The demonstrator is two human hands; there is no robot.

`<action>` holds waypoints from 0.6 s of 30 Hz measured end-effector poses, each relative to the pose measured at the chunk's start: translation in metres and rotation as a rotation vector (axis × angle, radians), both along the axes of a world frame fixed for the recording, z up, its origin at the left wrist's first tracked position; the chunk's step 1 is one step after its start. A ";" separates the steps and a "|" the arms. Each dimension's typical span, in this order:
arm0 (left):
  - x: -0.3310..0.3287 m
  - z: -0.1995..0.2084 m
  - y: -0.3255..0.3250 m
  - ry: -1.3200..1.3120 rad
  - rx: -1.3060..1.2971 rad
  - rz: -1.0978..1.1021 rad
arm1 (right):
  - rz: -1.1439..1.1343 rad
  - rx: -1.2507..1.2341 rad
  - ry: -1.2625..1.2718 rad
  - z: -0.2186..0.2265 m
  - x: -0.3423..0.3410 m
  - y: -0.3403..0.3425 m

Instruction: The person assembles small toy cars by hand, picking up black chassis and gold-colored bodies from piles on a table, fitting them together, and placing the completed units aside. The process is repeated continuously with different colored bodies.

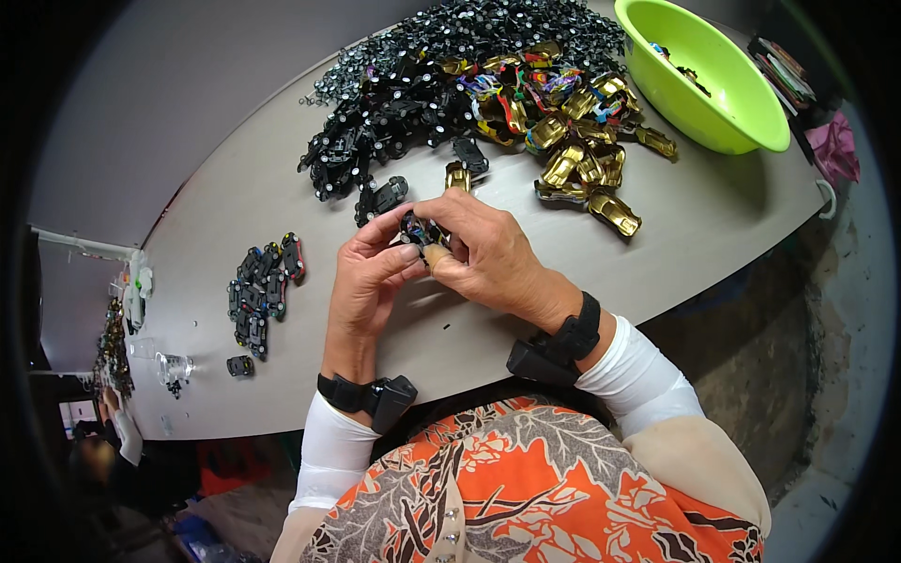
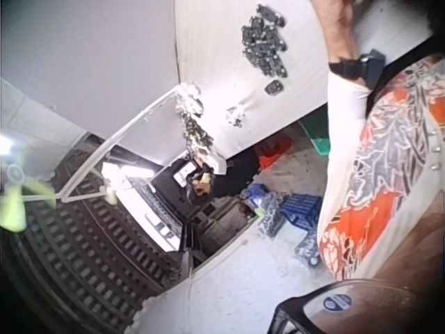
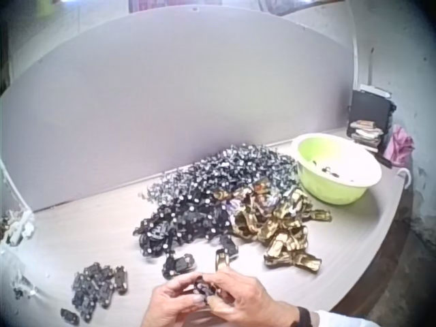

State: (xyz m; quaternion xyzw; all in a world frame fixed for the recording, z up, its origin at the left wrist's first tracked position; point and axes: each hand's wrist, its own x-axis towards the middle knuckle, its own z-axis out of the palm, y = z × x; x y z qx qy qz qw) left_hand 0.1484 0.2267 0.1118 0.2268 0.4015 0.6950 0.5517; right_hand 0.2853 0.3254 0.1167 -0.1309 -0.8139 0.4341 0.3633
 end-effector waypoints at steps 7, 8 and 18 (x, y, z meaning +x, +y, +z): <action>-0.002 -0.006 -0.001 0.126 0.021 -0.011 | 0.037 -0.021 -0.025 0.000 0.002 0.003; -0.001 -0.005 0.000 0.149 0.022 -0.003 | 0.044 -0.025 -0.041 0.001 0.003 0.003; 0.007 -0.003 0.001 0.355 0.029 0.024 | -0.002 0.011 -0.086 0.005 0.005 0.001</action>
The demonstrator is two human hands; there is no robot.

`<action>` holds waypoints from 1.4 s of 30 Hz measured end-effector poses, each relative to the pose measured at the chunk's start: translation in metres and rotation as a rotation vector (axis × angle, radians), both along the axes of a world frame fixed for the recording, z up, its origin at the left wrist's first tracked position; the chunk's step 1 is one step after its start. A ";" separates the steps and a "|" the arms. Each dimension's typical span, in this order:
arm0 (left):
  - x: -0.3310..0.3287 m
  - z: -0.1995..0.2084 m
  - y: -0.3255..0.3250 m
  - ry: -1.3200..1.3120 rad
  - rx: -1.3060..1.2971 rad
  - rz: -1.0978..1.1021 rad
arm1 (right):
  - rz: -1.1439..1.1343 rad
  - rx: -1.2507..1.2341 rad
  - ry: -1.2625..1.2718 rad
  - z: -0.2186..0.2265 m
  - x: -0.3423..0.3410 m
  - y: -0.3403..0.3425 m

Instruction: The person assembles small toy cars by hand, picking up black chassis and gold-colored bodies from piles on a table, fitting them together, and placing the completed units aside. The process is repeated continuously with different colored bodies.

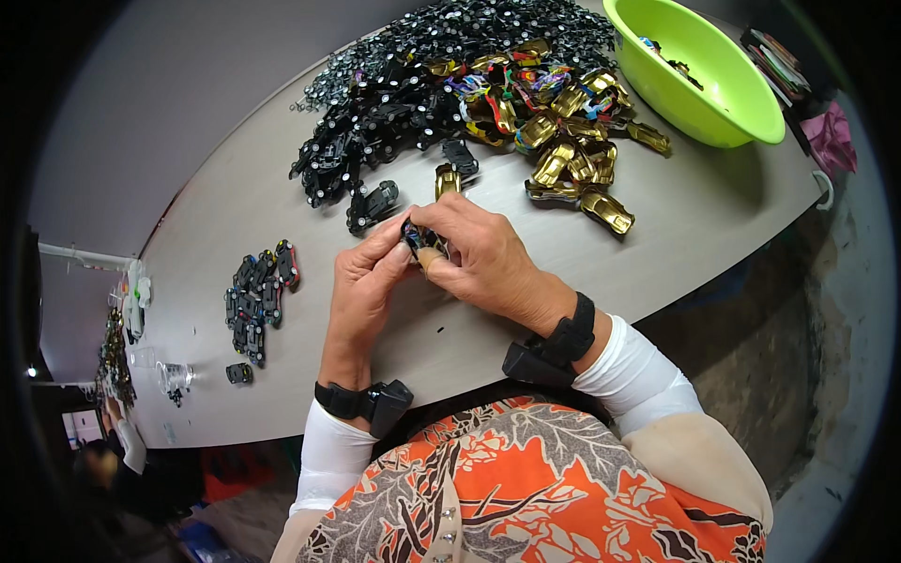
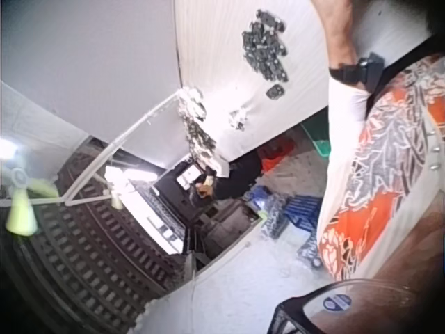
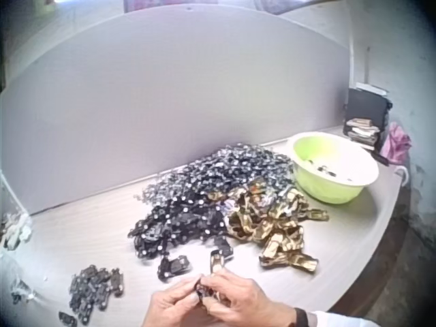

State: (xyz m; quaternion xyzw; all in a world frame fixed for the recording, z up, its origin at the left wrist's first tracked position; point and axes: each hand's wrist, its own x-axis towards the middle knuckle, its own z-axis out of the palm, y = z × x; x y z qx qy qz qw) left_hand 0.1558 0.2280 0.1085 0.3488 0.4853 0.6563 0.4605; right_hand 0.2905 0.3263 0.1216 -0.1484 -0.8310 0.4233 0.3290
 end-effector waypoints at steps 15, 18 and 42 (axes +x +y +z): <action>0.003 -0.007 -0.005 0.199 -0.022 0.108 | 0.039 0.080 -0.059 -0.003 0.002 0.002; 0.001 -0.006 -0.003 0.152 -0.019 0.065 | 0.030 0.080 -0.063 -0.004 0.003 0.003; 0.005 -0.004 -0.002 0.168 0.061 0.102 | -0.022 -0.016 0.028 -0.001 0.001 -0.001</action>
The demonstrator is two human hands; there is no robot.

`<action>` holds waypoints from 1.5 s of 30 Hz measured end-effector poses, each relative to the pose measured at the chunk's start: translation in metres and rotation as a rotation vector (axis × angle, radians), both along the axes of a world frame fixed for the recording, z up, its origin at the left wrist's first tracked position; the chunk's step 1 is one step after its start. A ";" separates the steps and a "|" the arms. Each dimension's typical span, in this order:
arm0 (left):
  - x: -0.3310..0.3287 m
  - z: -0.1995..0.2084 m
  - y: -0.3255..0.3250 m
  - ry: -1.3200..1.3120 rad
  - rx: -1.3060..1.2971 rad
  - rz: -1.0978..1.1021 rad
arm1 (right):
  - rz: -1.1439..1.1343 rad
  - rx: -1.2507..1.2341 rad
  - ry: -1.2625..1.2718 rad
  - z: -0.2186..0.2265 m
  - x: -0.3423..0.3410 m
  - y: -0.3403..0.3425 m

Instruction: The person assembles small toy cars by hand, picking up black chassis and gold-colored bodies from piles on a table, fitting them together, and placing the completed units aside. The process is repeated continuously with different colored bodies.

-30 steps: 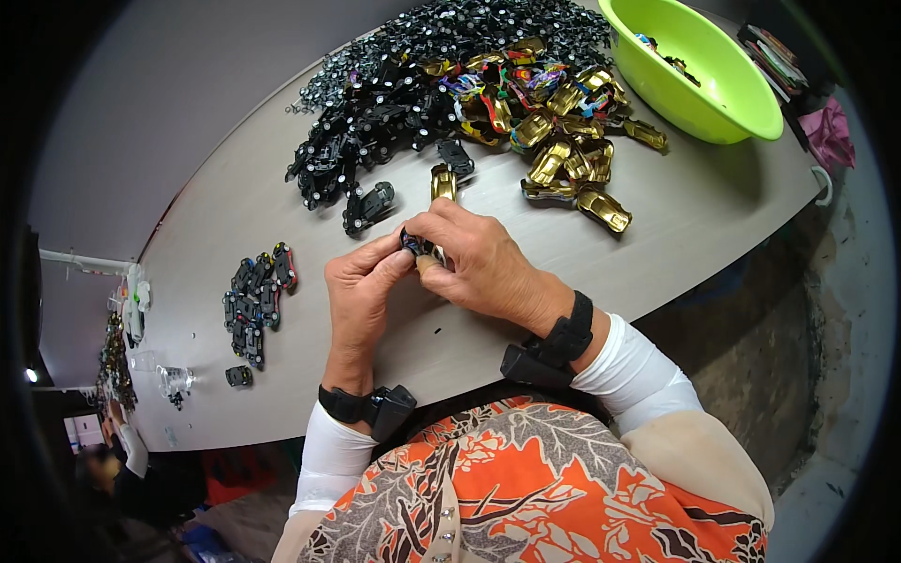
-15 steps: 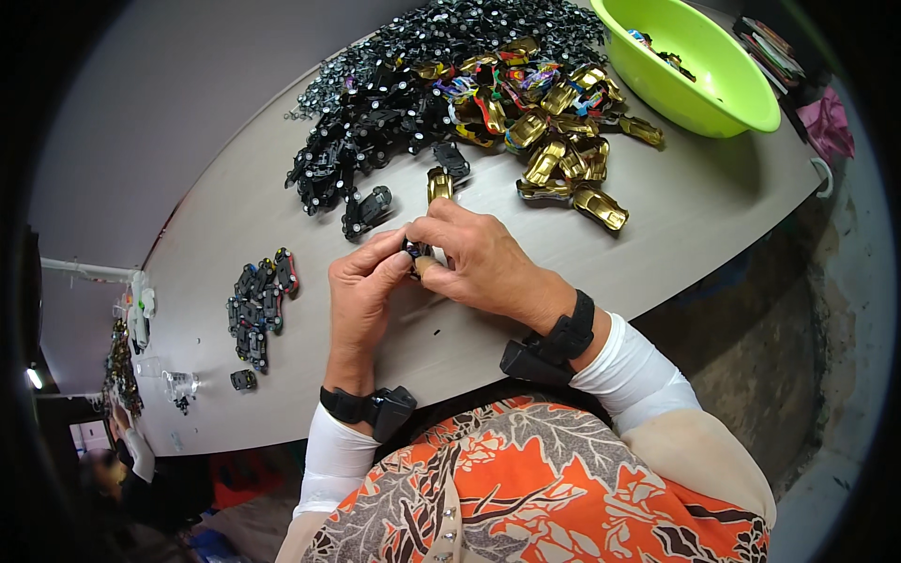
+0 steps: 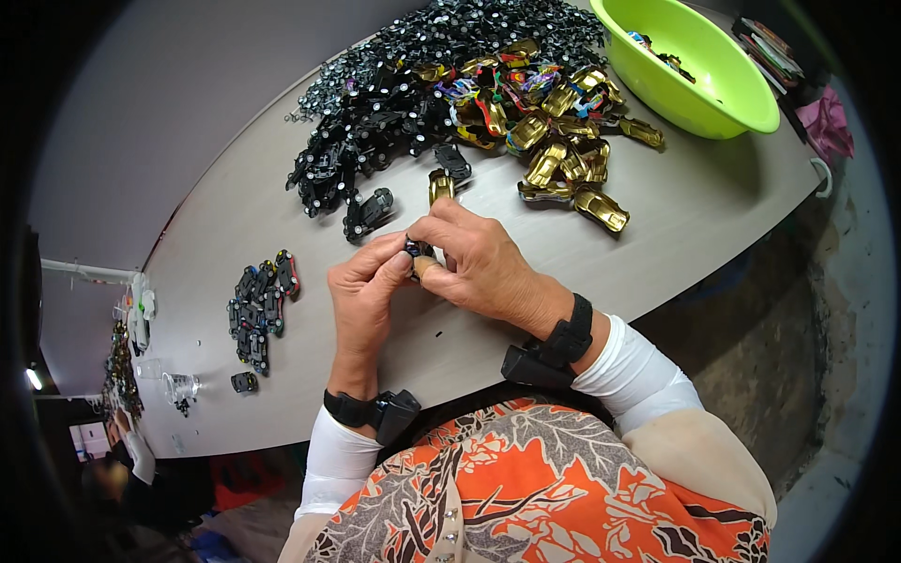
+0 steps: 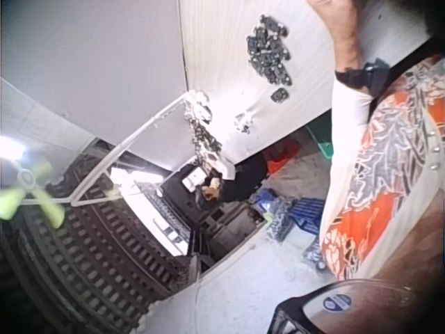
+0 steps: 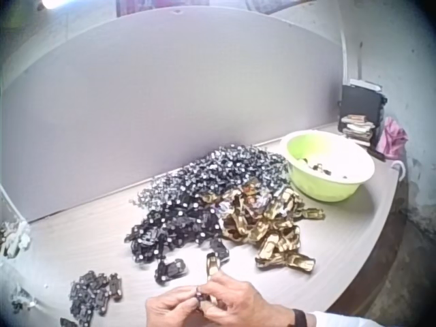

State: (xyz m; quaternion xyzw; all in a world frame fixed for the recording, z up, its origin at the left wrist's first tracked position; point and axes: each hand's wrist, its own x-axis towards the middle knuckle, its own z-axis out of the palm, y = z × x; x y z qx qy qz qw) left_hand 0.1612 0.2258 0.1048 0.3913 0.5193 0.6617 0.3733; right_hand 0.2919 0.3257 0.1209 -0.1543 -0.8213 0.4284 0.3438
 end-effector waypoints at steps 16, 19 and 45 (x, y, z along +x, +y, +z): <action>-0.006 0.003 0.003 -0.387 -0.072 -0.213 | 0.093 -0.353 0.103 -0.008 0.000 0.000; -0.013 0.003 0.000 -0.423 -0.153 -0.238 | 0.086 -0.318 0.016 -0.007 0.006 0.011; -0.008 0.004 -0.003 -0.129 -0.271 -0.289 | 0.324 -0.401 -0.184 -0.009 0.015 0.026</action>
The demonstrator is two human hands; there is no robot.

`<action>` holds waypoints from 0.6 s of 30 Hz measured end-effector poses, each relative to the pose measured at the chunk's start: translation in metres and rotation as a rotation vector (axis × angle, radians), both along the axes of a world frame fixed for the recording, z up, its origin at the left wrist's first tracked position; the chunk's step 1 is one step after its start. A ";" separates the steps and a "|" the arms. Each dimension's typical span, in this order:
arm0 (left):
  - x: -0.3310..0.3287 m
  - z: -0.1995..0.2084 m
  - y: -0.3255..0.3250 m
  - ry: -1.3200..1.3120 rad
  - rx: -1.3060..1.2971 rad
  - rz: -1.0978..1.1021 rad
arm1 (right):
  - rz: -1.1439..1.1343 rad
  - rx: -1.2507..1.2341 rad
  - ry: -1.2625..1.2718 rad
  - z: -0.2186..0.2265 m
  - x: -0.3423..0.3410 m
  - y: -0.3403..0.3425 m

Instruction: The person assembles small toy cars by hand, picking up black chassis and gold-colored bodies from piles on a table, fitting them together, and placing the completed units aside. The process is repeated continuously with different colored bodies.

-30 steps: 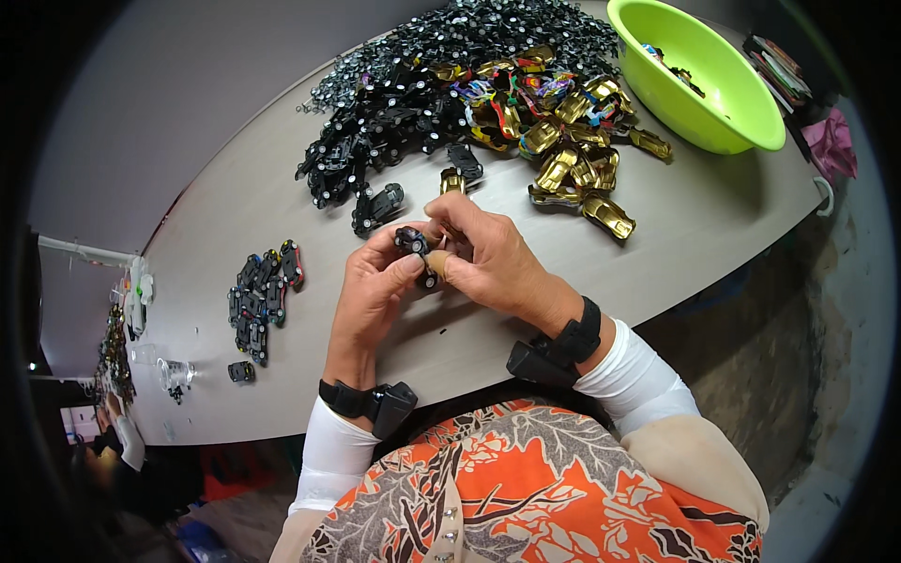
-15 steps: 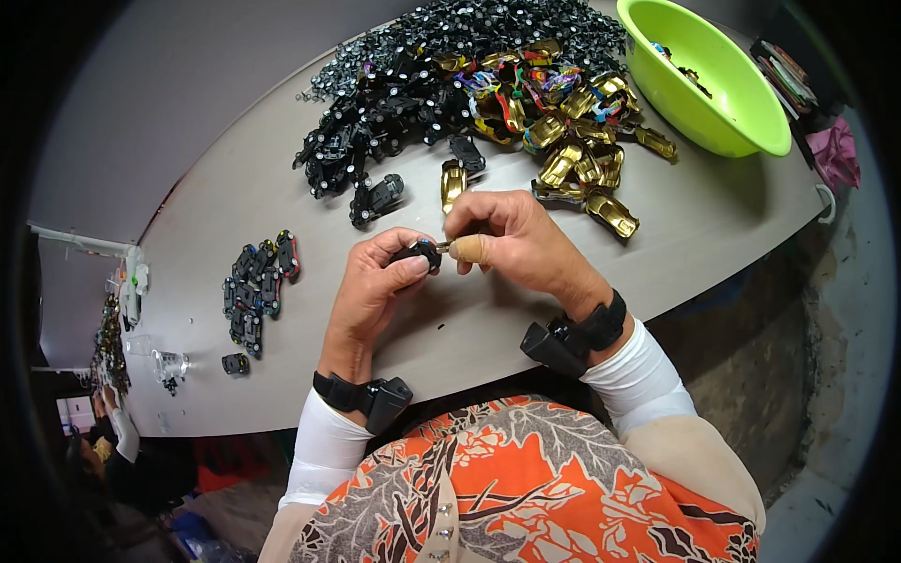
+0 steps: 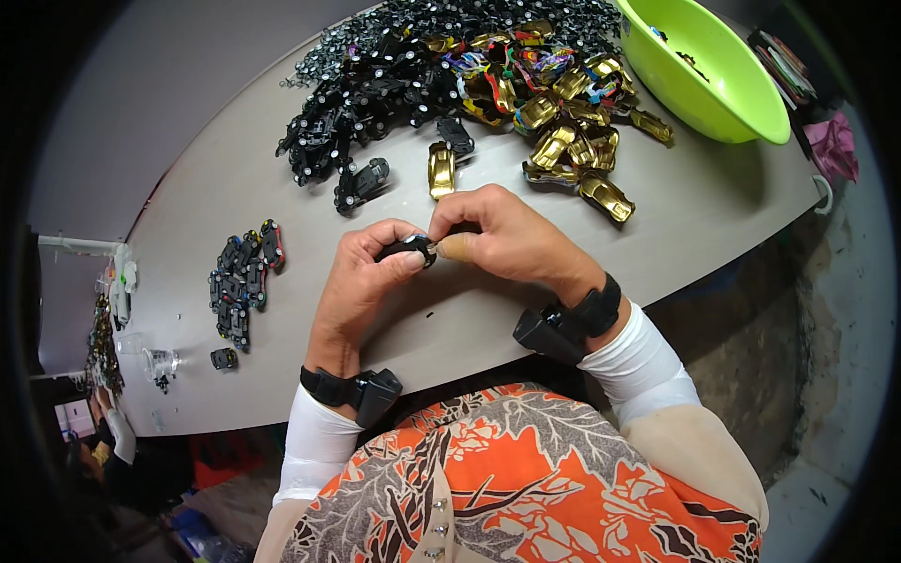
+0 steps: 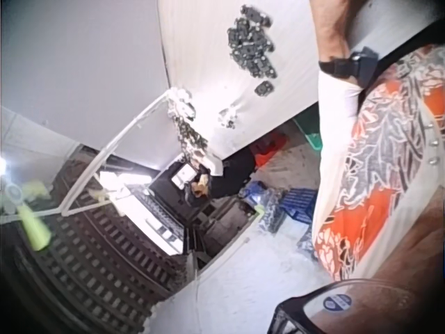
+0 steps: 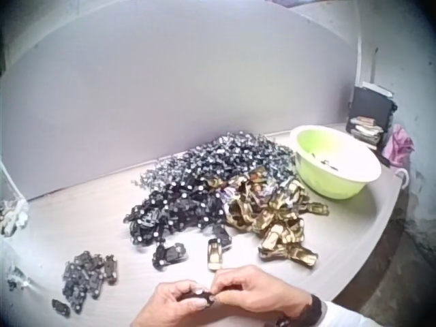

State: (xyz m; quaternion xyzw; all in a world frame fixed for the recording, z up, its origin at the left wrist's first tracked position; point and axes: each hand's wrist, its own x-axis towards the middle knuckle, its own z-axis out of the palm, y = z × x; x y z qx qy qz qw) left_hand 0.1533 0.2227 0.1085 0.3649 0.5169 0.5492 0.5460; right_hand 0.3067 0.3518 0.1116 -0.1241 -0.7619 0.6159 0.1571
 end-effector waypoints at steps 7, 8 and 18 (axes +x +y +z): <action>0.006 -0.005 0.002 0.190 -0.021 0.084 | -0.252 0.346 -0.065 -0.002 -0.010 -0.021; 0.006 -0.005 0.003 0.180 -0.025 0.074 | -0.270 0.367 -0.061 -0.003 -0.009 -0.022; 0.000 0.001 0.003 -0.079 -0.024 0.184 | -0.172 -0.018 -0.072 -0.005 -0.005 -0.011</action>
